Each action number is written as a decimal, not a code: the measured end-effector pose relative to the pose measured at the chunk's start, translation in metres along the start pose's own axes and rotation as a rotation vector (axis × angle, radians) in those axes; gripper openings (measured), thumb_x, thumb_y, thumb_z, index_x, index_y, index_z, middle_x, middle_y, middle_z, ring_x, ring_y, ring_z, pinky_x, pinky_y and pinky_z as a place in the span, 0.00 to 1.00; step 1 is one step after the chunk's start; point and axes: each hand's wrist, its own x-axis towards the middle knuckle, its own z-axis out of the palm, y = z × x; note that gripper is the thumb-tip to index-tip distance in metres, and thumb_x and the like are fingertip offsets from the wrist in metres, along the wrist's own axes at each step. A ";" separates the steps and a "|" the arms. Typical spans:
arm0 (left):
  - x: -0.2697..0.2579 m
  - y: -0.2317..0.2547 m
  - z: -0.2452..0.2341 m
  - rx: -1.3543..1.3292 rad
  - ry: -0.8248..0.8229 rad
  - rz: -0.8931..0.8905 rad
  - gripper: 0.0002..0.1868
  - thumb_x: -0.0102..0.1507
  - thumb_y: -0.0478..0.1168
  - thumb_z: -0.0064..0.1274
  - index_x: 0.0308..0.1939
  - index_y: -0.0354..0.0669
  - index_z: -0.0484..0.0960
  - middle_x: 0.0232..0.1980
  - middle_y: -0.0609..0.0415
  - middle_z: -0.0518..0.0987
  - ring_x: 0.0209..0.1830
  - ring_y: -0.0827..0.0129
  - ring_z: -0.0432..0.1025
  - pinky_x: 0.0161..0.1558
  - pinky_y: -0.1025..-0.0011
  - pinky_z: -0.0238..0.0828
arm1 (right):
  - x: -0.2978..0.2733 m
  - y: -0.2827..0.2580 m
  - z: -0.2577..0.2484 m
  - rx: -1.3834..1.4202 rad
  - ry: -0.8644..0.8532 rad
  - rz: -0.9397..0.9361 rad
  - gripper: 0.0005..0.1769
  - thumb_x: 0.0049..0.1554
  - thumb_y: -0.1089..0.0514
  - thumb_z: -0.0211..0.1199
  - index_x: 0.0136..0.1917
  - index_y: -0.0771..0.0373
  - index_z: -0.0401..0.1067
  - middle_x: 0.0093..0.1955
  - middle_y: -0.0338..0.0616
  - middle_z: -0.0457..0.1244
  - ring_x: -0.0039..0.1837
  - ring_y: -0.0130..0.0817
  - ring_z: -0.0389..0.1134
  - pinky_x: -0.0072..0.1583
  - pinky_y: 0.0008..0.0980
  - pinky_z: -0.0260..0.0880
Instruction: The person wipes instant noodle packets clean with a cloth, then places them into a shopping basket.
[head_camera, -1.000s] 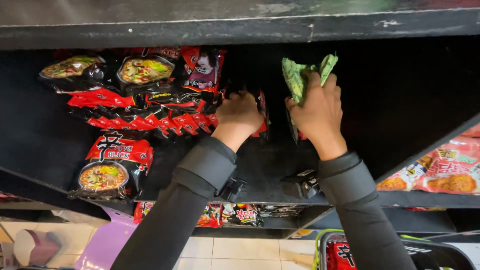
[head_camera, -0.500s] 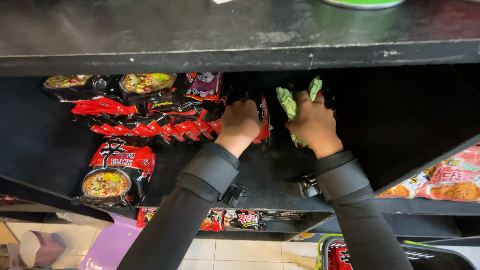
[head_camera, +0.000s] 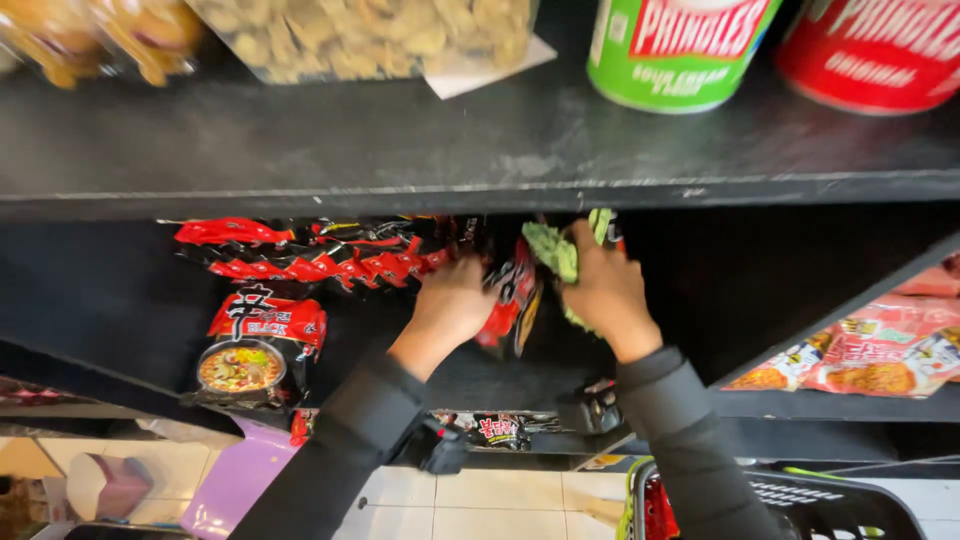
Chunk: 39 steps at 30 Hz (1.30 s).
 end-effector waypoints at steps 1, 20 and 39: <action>-0.012 0.001 -0.011 0.002 -0.006 -0.005 0.22 0.56 0.47 0.61 0.48 0.36 0.79 0.44 0.37 0.81 0.45 0.41 0.76 0.46 0.48 0.73 | -0.009 -0.003 -0.003 0.004 -0.007 0.001 0.34 0.45 0.58 0.68 0.65 0.54 0.63 0.45 0.61 0.70 0.50 0.66 0.70 0.50 0.62 0.69; -0.254 -0.044 0.071 -0.827 0.068 -0.492 0.14 0.61 0.36 0.60 0.50 0.37 0.78 0.41 0.51 0.84 0.40 0.68 0.78 0.41 0.69 0.76 | -0.165 -0.031 -0.017 0.189 0.091 -0.264 0.35 0.42 0.69 0.66 0.63 0.50 0.69 0.54 0.54 0.66 0.52 0.59 0.69 0.51 0.50 0.71; -0.246 -0.062 0.042 -1.166 -0.215 -0.674 0.17 0.66 0.43 0.57 0.57 0.40 0.84 0.39 0.59 0.82 0.28 0.78 0.68 0.28 0.77 0.67 | -0.174 0.030 0.018 -0.351 -0.024 -0.051 0.35 0.41 0.66 0.68 0.60 0.40 0.76 0.52 0.46 0.62 0.56 0.50 0.65 0.54 0.48 0.67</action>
